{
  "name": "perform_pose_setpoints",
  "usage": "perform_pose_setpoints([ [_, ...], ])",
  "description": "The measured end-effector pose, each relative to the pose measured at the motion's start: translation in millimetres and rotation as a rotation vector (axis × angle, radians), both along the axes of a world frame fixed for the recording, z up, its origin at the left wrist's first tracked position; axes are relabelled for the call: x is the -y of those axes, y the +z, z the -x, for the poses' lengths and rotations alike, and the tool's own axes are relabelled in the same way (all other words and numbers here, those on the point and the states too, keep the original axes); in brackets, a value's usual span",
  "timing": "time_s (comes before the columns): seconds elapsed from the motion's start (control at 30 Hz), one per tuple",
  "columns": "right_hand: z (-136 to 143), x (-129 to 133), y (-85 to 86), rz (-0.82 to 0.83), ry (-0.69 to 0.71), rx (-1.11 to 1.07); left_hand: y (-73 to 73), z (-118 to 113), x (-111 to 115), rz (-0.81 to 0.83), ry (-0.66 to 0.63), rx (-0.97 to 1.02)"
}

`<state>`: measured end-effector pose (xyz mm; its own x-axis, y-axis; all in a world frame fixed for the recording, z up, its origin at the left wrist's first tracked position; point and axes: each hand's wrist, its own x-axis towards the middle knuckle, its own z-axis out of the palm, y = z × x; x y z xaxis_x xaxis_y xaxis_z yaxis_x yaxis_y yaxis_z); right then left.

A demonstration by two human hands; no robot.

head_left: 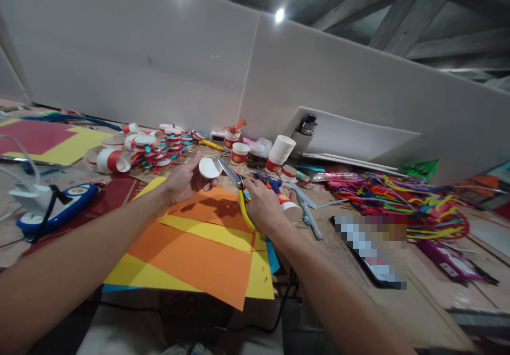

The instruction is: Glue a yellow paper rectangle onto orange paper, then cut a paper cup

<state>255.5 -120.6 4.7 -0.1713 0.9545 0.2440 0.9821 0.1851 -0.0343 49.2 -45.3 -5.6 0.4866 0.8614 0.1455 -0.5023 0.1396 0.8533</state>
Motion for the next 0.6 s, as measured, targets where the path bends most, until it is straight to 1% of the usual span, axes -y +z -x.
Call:
perform_pose_setpoints([
  [0.13,-0.3,0.8,0.6,-0.008,0.009,0.005,0.4,0.0,0.9,-0.004,0.007,0.014],
  [0.33,2.1,2.4,1.9,-0.019,0.006,0.044,3.3,-2.2,7.8,0.027,-0.089,-0.029],
  [0.6,0.5,2.5,2.4,-0.030,0.032,0.044,5.5,-0.7,8.6,0.025,-0.060,-0.069],
])
